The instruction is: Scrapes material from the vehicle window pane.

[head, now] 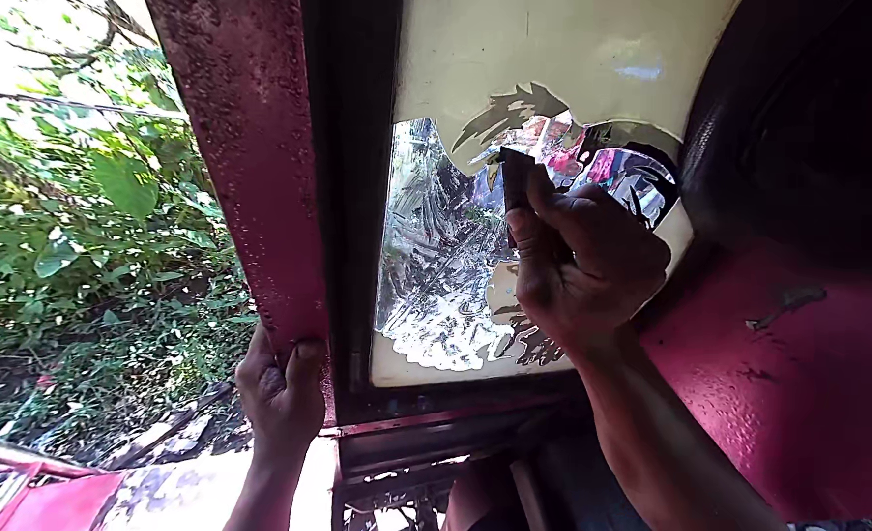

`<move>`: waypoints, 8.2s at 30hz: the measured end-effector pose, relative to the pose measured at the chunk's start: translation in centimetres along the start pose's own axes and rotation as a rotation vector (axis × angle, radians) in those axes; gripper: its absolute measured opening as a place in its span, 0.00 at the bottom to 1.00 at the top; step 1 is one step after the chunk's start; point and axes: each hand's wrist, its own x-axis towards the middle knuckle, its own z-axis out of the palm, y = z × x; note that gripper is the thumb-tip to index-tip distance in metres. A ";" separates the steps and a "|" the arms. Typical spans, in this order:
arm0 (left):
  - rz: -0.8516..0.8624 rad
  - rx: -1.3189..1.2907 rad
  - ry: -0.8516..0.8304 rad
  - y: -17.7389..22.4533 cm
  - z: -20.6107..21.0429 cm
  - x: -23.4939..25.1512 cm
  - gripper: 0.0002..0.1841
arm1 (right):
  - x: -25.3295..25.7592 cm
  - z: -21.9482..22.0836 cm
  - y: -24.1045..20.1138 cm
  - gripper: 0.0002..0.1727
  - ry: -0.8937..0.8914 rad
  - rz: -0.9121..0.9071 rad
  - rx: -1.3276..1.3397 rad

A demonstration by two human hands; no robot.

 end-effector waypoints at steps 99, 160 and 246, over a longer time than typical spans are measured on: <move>0.082 -0.015 -0.067 -0.7 -0.4 0.3 0.15 | 1.7 -1.8 0.1 0.13 -0.217 -0.090 0.018; 0.195 0.938 -0.428 6.2 -5.1 -6.4 0.09 | -5.6 -2.2 2.1 0.07 0.158 0.086 -0.028; -0.515 -0.270 -0.027 13.1 15.9 1.4 0.14 | -0.5 -3.7 -0.3 0.11 -0.131 0.744 0.123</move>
